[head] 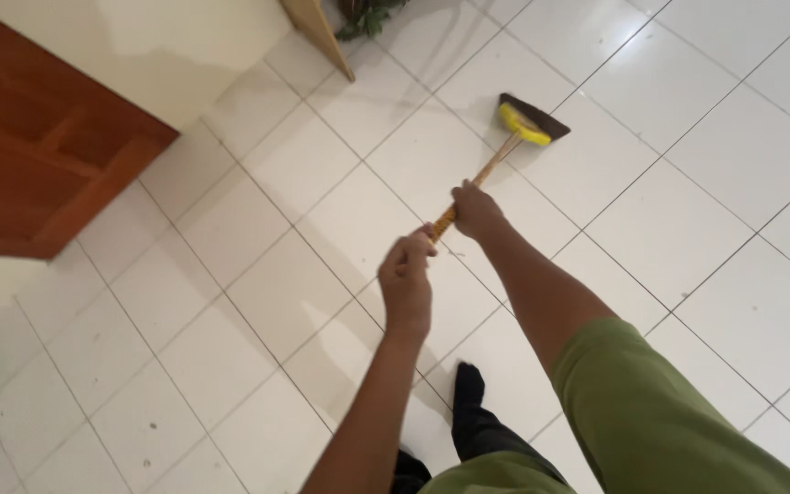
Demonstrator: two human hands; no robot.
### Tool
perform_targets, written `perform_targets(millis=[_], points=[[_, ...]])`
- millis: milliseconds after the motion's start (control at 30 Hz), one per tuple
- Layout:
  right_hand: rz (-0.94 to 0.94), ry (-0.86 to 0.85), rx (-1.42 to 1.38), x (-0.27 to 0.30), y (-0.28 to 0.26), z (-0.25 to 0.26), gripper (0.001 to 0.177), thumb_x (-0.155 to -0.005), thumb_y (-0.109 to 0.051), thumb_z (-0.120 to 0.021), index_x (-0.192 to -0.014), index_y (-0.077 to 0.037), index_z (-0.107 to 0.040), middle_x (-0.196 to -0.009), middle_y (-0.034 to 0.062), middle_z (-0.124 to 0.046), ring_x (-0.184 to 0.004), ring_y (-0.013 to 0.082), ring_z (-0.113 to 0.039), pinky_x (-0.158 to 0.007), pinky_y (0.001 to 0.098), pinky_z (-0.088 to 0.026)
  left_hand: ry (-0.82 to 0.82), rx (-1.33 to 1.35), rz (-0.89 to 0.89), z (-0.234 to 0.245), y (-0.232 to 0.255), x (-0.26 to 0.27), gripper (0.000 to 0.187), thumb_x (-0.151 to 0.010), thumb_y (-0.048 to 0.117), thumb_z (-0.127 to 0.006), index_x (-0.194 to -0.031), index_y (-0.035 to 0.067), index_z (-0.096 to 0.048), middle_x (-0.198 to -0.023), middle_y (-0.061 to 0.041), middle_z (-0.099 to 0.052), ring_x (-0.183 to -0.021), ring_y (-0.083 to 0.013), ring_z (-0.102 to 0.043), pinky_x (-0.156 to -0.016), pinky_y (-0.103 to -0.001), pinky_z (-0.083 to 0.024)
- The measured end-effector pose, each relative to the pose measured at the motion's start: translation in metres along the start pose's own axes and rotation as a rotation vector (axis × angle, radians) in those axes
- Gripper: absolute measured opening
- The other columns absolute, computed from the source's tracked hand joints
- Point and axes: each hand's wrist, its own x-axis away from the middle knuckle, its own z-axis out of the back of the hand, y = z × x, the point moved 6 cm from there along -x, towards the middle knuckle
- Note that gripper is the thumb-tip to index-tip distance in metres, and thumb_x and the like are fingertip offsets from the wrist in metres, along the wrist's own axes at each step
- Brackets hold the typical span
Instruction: The person sweeps the tiled floor using a broom, moving it along the baseboards and under the edges of furniture.
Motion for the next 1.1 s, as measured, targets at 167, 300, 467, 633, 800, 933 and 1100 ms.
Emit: perform_targets(millis=[167,300,467,633,800,933,1100], points=[[0.152,0.007,-0.099,0.012,-0.105,0.005,0.014,-0.081,-0.005,-0.069,-0.096,-0.005,-0.067,-0.106,0.0191,-0.064,-0.102,0.0371,-0.065,-0.088,0.0481,-0.055,0.2,-0.067,-0.31,0.07,0.076,-0.017,0.027,-0.094,0.013,-0.062,-0.07,0.002,-0.065,-0.078,-0.005,-0.066,-0.099,-0.0169,-0.072,-0.088,-0.029,-0.052],[0.129,-0.048,-0.246,0.032,-0.198,0.037,0.011,-0.087,-0.005,-0.061,-0.094,-0.006,-0.069,-0.096,0.0177,-0.069,-0.092,0.036,-0.069,-0.08,0.0495,-0.057,0.11,-0.183,-0.429,0.094,0.181,-0.004,0.028,-0.092,0.002,-0.056,-0.064,0.0,-0.059,-0.064,-0.006,-0.06,-0.067,-0.017,-0.062,-0.078,-0.035,-0.056],[0.269,-0.002,-0.48,0.065,-0.295,0.066,0.011,-0.086,-0.009,-0.06,-0.085,-0.004,-0.07,-0.08,0.018,-0.071,-0.078,0.0376,-0.07,-0.073,0.0499,-0.057,0.046,-0.397,-0.552,0.088,0.284,0.034,0.031,-0.093,0.0,-0.052,-0.062,-0.001,-0.054,-0.062,-0.005,-0.054,-0.057,-0.0132,-0.05,-0.077,-0.035,-0.059],[0.354,-0.031,-0.68,0.073,-0.334,0.056,0.012,-0.084,-0.013,-0.062,-0.083,-0.006,-0.071,-0.074,0.0155,-0.071,-0.07,0.0319,-0.07,-0.066,0.0445,-0.056,0.054,-0.731,-0.504,0.061,0.291,0.044,0.024,-0.084,0.0,-0.057,-0.06,0.001,-0.059,-0.054,0.002,-0.049,-0.052,-0.0053,-0.041,-0.05,-0.025,-0.031],[0.546,-0.125,-1.264,0.086,-0.344,0.048,0.013,-0.087,-0.018,-0.063,-0.087,-0.006,-0.07,-0.077,0.0135,-0.072,-0.071,0.0272,-0.069,-0.066,0.0414,-0.056,-0.049,-0.86,-0.464,0.027,0.256,0.037,0.034,-0.077,0.0,-0.061,-0.05,-0.001,-0.039,-0.047,0.002,-0.032,-0.048,-0.0063,-0.028,-0.046,-0.028,-0.021],[0.532,-0.08,-1.152,0.103,-0.358,0.093,0.015,-0.09,-0.021,-0.064,-0.091,-0.007,-0.069,-0.079,0.0118,-0.072,-0.072,0.0233,-0.068,-0.065,0.039,-0.055,-0.036,-0.822,-0.597,0.03,0.3,0.065,0.028,-0.078,-0.001,-0.061,-0.052,0.002,-0.05,-0.048,0.004,-0.04,-0.047,-0.0038,-0.034,-0.045,-0.025,-0.024],[0.352,-0.165,-0.637,0.114,-0.358,0.138,0.019,-0.093,-0.022,-0.062,-0.085,-0.008,-0.073,-0.072,0.0107,-0.073,-0.065,0.0262,-0.07,-0.063,0.042,-0.056,0.09,-0.693,-0.606,0.062,0.358,0.095,0.02,-0.078,-0.003,-0.054,-0.059,0.004,-0.058,-0.05,0.003,-0.048,-0.044,-0.0054,-0.04,-0.046,-0.023,-0.031]])
